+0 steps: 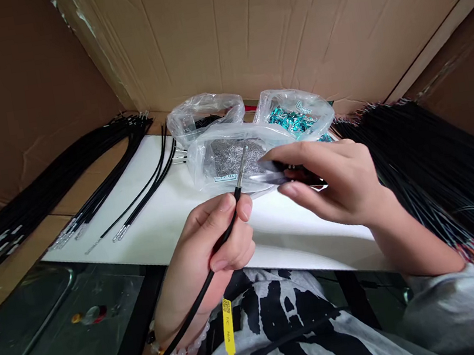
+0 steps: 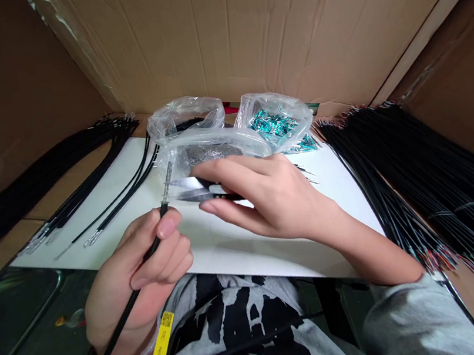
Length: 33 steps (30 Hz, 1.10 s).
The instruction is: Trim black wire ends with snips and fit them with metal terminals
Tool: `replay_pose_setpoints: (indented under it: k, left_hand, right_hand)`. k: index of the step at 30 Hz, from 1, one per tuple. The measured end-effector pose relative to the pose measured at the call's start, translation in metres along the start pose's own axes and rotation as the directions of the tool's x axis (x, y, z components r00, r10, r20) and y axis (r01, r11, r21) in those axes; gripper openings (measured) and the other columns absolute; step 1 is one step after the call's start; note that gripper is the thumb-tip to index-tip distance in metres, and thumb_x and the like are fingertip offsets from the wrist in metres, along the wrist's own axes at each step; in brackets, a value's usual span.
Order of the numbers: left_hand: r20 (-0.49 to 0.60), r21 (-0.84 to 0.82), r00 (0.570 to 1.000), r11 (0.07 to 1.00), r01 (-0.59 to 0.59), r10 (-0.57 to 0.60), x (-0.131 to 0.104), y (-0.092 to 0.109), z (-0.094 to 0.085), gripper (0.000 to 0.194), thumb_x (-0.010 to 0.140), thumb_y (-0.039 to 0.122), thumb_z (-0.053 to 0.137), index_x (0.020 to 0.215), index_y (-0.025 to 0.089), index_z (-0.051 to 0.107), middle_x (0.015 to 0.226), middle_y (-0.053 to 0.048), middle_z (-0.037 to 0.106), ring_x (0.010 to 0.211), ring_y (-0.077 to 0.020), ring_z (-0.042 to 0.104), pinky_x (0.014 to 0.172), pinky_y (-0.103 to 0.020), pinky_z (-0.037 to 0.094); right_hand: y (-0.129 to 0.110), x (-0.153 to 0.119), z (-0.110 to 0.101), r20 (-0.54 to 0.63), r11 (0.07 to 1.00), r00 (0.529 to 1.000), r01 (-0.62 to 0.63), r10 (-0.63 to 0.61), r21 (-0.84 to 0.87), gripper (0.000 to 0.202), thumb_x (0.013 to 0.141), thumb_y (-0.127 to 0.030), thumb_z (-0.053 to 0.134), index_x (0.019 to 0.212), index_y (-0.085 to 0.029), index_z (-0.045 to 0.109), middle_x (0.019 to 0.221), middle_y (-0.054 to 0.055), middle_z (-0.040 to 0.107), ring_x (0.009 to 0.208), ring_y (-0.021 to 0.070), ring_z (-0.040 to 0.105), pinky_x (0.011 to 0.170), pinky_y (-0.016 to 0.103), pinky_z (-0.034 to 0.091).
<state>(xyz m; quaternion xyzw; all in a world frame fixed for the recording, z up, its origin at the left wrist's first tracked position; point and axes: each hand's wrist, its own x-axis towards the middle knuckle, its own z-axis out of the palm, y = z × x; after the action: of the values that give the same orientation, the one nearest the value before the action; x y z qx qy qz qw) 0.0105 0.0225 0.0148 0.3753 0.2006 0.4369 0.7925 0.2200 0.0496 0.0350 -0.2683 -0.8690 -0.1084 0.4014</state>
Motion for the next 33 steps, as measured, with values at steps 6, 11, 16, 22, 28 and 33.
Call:
replay_pose_setpoints:
  k: [6,11,16,22,28,33]
  left_hand:
    - [0.0,-0.009,1.0,1.0,-0.01,0.01,0.002,0.001,-0.004,0.04,0.109,0.03,0.046,0.076,0.019,0.067,0.043,0.01,0.018,0.042,-0.0074,0.007,0.043,-0.019,0.02]
    - [-0.026,0.005,1.0,1.0,-0.004,0.004,0.004,0.001,-0.001,0.039,0.109,0.03,0.045,0.077,0.019,0.066,0.044,0.01,0.019,0.043,-0.0074,0.007,0.043,-0.019,0.02]
    - [-0.105,0.087,0.994,0.996,-0.025,0.034,0.003,-0.001,0.001,0.039,0.108,0.029,0.047,0.074,0.02,0.063,0.046,0.009,0.019,0.045,-0.0083,0.01,0.045,-0.022,0.02]
    - [-0.169,0.327,0.973,0.94,-0.093,0.155,0.005,-0.004,-0.002,0.031,0.104,0.032,0.056,0.078,0.02,0.067,0.047,0.008,0.027,0.048,-0.0086,0.02,0.05,-0.027,0.019]
    - [-0.211,0.525,0.925,0.835,-0.165,0.315,0.015,-0.01,-0.011,0.027,0.101,0.034,0.06,0.081,0.02,0.072,0.048,0.007,0.033,0.049,-0.0094,0.027,0.055,-0.031,0.02]
    - [-0.217,0.545,0.918,0.822,-0.168,0.332,0.024,-0.013,-0.02,0.026,0.101,0.033,0.061,0.082,0.02,0.073,0.048,0.007,0.034,0.048,-0.0091,0.027,0.054,-0.031,0.019]
  right_hand:
    - [-0.001,-0.003,0.003,0.027,0.997,0.999,0.047,-0.045,-0.058,0.021,0.105,-0.031,0.059,0.114,-0.014,0.068,0.074,-0.001,0.072,0.055,0.0082,0.061,0.049,0.022,0.041]
    - [0.001,-0.004,0.006,0.049,0.998,0.998,0.035,-0.032,-0.056,0.025,0.106,-0.031,0.057,0.115,-0.011,0.069,0.073,0.0,0.07,0.056,0.0094,0.059,0.049,0.024,0.038]
    - [0.002,-0.004,0.006,0.071,0.998,0.997,0.03,-0.026,-0.055,0.025,0.106,-0.028,0.056,0.114,-0.009,0.07,0.068,-0.001,0.064,0.052,0.0098,0.05,0.048,0.027,0.034]
    - [0.001,-0.006,0.009,0.093,1.0,0.995,-0.02,0.02,-0.002,0.026,0.106,-0.028,0.056,0.113,-0.01,0.072,0.067,-0.001,0.061,0.053,0.0096,0.048,0.05,0.026,0.034]
    - [0.006,-0.007,0.02,0.064,0.994,0.994,-0.09,0.087,0.06,0.024,0.106,-0.028,0.056,0.112,-0.011,0.072,0.071,0.001,0.066,0.056,0.0088,0.053,0.054,0.022,0.039]
    - [0.016,-0.01,0.032,0.035,0.996,0.997,-0.071,0.069,0.052,0.023,0.106,-0.03,0.055,0.102,-0.014,0.071,0.064,-0.001,0.062,0.054,0.0093,0.052,0.053,0.022,0.038]
